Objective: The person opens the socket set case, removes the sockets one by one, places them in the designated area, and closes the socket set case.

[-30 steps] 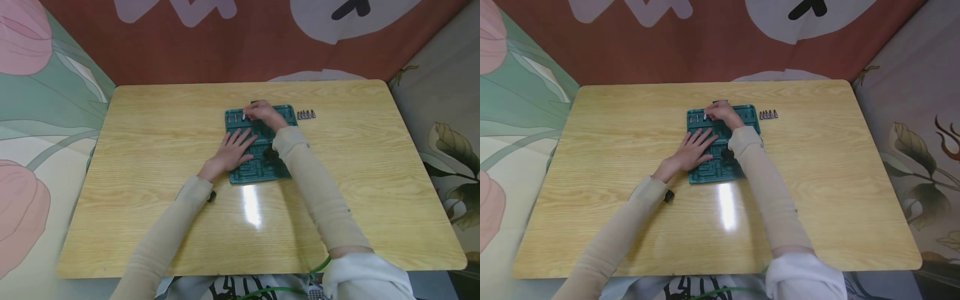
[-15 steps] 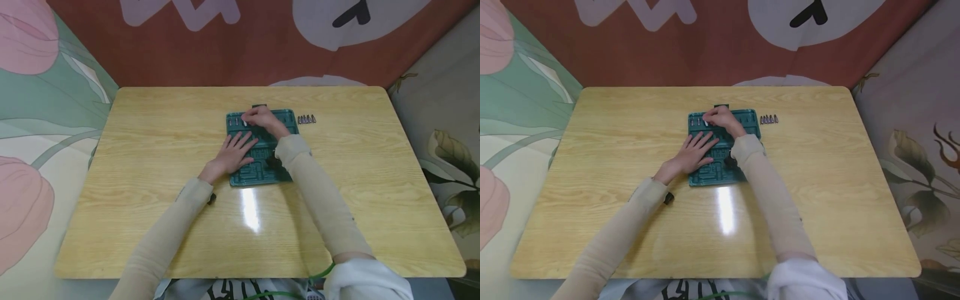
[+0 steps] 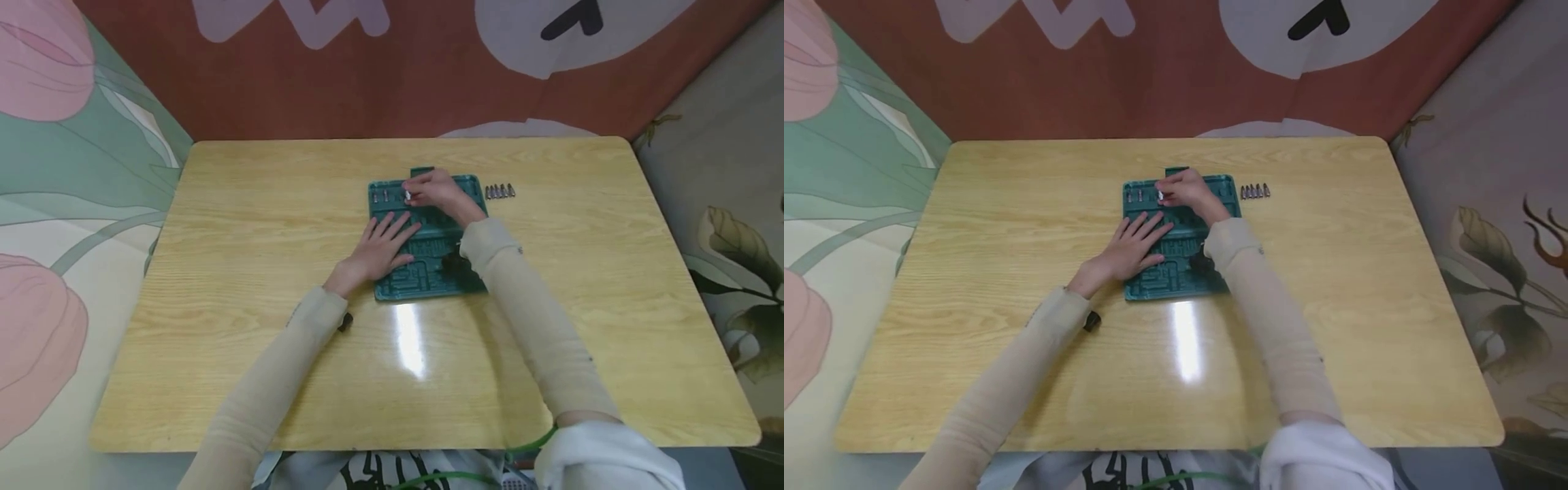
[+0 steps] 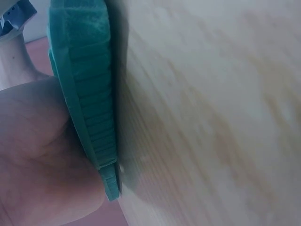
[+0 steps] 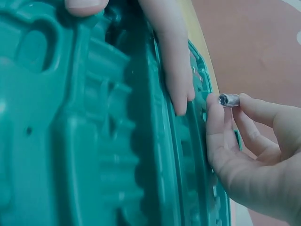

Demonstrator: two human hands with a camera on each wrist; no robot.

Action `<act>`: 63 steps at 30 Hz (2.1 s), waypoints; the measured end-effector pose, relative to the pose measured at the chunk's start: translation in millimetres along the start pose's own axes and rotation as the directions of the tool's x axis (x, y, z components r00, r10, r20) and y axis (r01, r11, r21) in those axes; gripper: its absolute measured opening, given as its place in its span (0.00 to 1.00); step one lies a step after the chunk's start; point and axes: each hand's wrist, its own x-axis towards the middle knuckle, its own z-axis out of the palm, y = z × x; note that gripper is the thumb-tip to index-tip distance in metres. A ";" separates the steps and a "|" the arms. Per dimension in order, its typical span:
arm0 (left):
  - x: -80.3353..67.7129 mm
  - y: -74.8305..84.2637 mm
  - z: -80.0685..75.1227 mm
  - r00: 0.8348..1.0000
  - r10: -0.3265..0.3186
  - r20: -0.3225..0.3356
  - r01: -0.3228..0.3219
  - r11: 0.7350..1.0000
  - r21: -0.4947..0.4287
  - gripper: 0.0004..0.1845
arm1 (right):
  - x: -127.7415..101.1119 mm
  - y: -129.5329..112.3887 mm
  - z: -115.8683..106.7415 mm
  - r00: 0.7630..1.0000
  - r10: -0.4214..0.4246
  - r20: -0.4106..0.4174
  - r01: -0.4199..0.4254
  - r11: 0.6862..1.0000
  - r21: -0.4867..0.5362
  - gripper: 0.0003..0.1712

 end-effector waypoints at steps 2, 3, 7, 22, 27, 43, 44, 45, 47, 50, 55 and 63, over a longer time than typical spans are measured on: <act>-0.2 0.9 -2.5 1.000 -0.002 -0.002 0.002 1.000 -0.003 0.35 | -3.1 -0.8 -4.6 1.000 -0.002 -0.006 0.002 1.000 0.021 0.21; -0.1 1.2 -3.3 1.000 -0.002 -0.003 0.002 1.000 -0.007 0.35 | -4.7 -0.8 -7.4 1.000 -0.006 -0.010 0.006 1.000 0.024 0.21; -0.3 2.1 -4.2 1.000 -0.004 0.005 0.004 1.000 -0.011 0.35 | -10.6 1.0 -20.1 0.999 -0.009 -0.032 0.009 1.000 0.000 0.21; 0.3 2.1 -1.8 1.000 -0.001 0.016 0.001 1.000 0.000 0.35 | -22.5 6.5 -61.1 0.979 -0.022 -0.201 -0.003 0.992 -0.126 0.20; -0.2 2.2 -2.0 1.000 0.006 0.014 -0.006 1.000 -0.006 0.35 | -29.1 10.8 -81.9 0.966 -0.043 -0.256 0.005 0.989 -0.150 0.21; -1.8 1.6 -0.6 1.000 0.019 -0.009 -0.020 1.000 -0.009 0.35 | -44.6 41.1 -173.7 0.859 -0.054 -0.509 0.021 0.997 -0.070 0.12; -2.2 1.8 -0.4 1.000 0.020 -0.010 -0.020 1.000 -0.012 0.35 | -42.7 44.5 -175.3 0.861 -0.049 -0.507 0.015 0.997 -0.069 0.11; -2.3 1.8 -0.1 1.000 0.022 -0.011 -0.022 1.000 -0.013 0.35 | -40.7 47.2 -176.2 0.863 -0.049 -0.503 0.016 0.997 -0.071 0.11; -1.3 1.3 0.8 1.000 0.025 -0.015 -0.025 0.999 -0.024 0.35 | -37.1 50.5 -177.1 0.861 -0.064 -0.504 0.024 0.996 -0.085 0.12; 0.1 0.6 0.7 0.999 0.026 -0.023 -0.027 0.999 -0.030 0.35 | -34.9 50.7 -176.8 0.850 -0.072 -0.522 0.018 0.994 -0.108 0.13; 2.4 -1.0 1.8 1.000 0.020 -0.013 -0.021 0.999 -0.027 0.35 | -34.8 48.8 -174.1 0.836 -0.063 -0.545 -0.021 0.989 -0.146 0.16; 3.2 -2.8 6.1 1.000 0.019 -0.013 -0.019 1.000 -0.023 0.35 | -34.3 52.8 -166.6 0.804 -0.136 -0.579 -0.067 0.946 -0.316 0.18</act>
